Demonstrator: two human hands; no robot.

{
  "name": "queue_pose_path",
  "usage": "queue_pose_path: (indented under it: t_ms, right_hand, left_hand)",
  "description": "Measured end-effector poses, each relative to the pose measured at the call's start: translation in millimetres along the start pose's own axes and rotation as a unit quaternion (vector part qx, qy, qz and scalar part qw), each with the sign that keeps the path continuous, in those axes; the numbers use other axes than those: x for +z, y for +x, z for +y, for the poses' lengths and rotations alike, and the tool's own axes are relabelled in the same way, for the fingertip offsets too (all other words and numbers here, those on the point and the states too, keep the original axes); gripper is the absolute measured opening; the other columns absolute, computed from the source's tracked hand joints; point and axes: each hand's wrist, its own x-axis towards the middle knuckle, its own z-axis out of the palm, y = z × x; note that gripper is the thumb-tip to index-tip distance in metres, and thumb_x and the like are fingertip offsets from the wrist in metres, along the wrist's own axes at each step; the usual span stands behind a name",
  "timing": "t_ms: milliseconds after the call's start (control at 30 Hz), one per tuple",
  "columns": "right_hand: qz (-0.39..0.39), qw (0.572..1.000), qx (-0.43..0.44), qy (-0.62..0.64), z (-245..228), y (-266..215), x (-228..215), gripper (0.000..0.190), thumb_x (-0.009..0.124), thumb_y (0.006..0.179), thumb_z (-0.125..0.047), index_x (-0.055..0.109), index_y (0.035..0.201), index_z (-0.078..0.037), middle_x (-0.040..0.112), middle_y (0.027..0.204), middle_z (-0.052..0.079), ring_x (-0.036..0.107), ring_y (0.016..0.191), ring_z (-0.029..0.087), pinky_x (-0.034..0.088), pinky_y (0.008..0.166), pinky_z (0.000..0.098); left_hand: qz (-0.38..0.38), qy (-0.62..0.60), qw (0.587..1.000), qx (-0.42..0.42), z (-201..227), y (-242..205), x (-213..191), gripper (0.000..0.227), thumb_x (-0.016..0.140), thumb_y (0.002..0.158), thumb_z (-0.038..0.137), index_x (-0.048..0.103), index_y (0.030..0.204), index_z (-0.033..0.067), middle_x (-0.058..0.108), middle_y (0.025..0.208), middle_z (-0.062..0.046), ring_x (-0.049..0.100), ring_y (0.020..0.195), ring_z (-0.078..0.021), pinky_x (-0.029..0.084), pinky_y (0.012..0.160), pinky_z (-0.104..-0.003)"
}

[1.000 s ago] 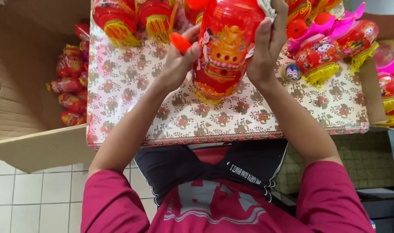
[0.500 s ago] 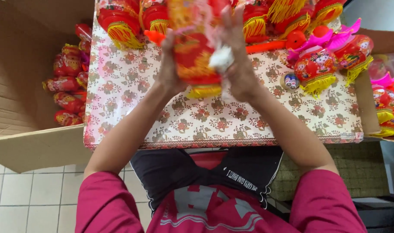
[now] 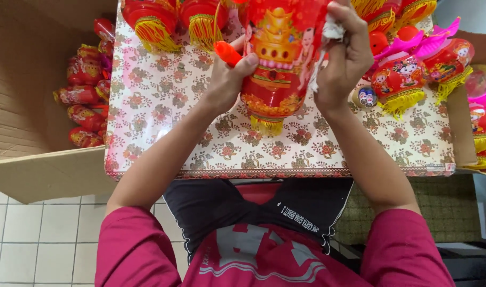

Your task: Assembling decorative red lanterns by attaching plastic handles and components using a glue stick.

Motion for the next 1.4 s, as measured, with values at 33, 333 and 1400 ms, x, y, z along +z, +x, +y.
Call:
queue_pose_path:
  t_ms: [33, 333, 1400]
  right_hand:
    - [0.016, 1.0, -0.008, -0.026, -6.2, 2.7, 2.6, 0.038, 0.042, 0.099, 0.012, 0.063, 0.128, -0.002, 0.063, 0.129, 0.015, 0.06, 0.124, 0.026, 0.054, 0.106, 0.0365]
    - [-0.262, 0.957, 0.084, -0.094, -11.3, -32.3, 20.3, 0.07, 0.017, 0.116, -0.06, -0.003, 0.171, -0.023, -0.007, 0.181, -0.005, -0.005, 0.174, 0.017, 0.001, 0.152, 0.0504]
    - [-0.027, 0.974, 0.095, 0.204, 17.5, -15.1, -14.8, 0.056, 0.05, 0.113, -0.047, 0.033, 0.161, -0.022, 0.051, 0.149, 0.016, 0.059, 0.136, 0.039, 0.059, 0.12, 0.0664]
  left_hand:
    - [0.003, 0.002, 1.0, 0.008, -0.3, -1.1, 0.9, 0.057, 0.072, 0.091, 0.038, 0.055, 0.128, -0.0015, 0.071, 0.115, -0.02, 0.074, 0.105, -0.0332, 0.067, 0.092, -0.046]
    - [0.202, -0.14, 0.968, 0.053, -6.3, 8.5, -11.0, 0.067, 0.081, 0.081, 0.04, 0.053, 0.123, -0.0046, 0.069, 0.105, -0.021, 0.073, 0.094, -0.0363, 0.067, 0.086, -0.059]
    - [-0.059, 0.048, 0.997, 0.03, 3.5, -1.6, 0.2, 0.071, 0.056, 0.1, 0.047, 0.034, 0.152, 0.0039, 0.064, 0.132, -0.025, 0.071, 0.117, -0.035, 0.071, 0.096, -0.045]
